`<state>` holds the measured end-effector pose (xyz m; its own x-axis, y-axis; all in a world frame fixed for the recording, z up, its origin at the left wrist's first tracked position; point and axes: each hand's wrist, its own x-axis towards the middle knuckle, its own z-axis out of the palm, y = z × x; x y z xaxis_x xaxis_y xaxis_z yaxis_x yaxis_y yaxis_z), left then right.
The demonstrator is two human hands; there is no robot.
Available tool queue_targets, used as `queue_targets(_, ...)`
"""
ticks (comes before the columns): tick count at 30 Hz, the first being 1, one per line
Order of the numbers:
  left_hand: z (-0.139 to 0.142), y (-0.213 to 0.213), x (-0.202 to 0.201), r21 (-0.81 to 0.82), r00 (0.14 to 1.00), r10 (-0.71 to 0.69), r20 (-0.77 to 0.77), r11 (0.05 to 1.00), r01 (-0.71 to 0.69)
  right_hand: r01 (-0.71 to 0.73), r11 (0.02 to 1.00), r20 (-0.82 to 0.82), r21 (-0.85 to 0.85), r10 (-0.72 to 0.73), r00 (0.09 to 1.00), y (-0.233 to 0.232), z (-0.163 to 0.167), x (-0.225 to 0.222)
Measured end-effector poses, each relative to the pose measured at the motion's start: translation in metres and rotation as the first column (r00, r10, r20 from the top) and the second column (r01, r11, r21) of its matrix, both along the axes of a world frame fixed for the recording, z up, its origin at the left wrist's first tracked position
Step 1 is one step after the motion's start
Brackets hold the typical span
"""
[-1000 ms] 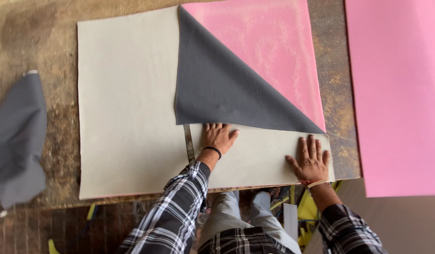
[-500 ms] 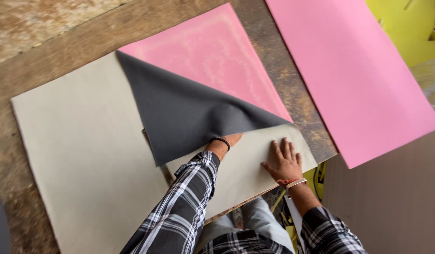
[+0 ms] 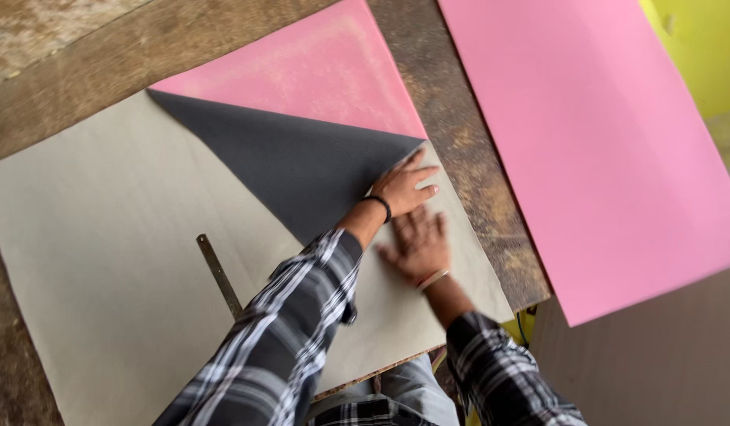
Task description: The person spreads a fabric sheet flat over a pink foam panel on the workbench, then sprays adhesive onto the foam with a spray gun and presses the fabric down over the glued surface. They then lift, flip and reposition large foam sheets on the bench.
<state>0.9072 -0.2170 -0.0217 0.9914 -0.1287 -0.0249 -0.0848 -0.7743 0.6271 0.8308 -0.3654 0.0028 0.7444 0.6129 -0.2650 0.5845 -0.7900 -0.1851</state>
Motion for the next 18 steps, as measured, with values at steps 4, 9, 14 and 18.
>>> queue_targets(4, 0.001, 0.018, -0.098, -0.272, 0.951, 0.304, 0.053, 0.921, -0.279, 0.132, 0.969, 0.121, 0.207, -0.159, 0.98, -0.003, -0.012, 0.06)
queue_targets(9, 0.018, 0.06, -0.215, 0.269, 0.592, 0.789, 0.166, 0.541, -0.797, 0.154, 0.979, 0.085, 0.132, -0.166, 0.982, 0.005, -0.013, 0.064)
queue_targets(14, -0.001, 0.093, -0.191, 0.264, 0.285, 0.956, 0.069, 0.258, -0.929, 0.142, 0.98, 0.105, 0.142, -0.158, 0.982, 0.008, -0.022, 0.067)
queue_targets(18, -0.001, 0.127, -0.143, -0.214, 0.318, 0.836, -0.448, 0.245, -0.946, 0.129, 0.974, 0.114, 0.184, -0.152, 0.982, 0.008, -0.029, 0.074)
